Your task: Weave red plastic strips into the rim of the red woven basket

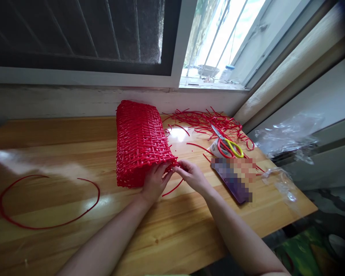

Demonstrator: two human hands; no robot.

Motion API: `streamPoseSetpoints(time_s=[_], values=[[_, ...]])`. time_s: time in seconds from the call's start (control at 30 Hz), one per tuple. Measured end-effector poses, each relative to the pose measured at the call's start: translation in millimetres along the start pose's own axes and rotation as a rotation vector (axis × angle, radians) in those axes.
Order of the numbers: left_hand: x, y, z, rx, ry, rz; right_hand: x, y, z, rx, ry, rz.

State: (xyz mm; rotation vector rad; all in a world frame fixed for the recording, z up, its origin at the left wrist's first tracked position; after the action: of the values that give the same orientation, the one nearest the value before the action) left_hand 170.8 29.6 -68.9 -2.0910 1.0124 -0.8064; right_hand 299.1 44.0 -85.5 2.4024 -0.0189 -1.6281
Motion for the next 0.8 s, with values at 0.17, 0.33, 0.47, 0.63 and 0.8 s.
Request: streamPoseSetpoints(time_s=[0.17,0.33,0.47,0.63,0.8], values=[[-1,3,2.9,-0.026,-0.041,0.017,3,0,-2,0.046,0.125,-0.012],[-11,6,5.4,-0.025,0.048,-0.121,-7,4,-4,0.152,0.312,-0.119],[-18,10,4.4,0.013,0.113,-0.273,-14,8,-6,0.222,0.358,-0.200],[-18,10,2.5,0.073,0.154,-0.283,-12,8,-13,0.160,0.363,-0.228],[-14,7,-1.7,0.127,0.150,-0.241,-6,3,-14,0.098,0.397,-0.205]])
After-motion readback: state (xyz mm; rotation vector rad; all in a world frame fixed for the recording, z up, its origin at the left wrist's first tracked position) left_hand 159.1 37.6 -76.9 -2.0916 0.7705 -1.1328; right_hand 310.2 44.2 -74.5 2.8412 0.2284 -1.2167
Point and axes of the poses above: each hand's wrist, its own y-axis away from the middle knuckle, its own z-axis out of the palm, x = y × z, the point moved 6 cm from there along -y, towards the middle knuckle, and after that the axes turned 13 degrees about z, right-handed, at the moved point
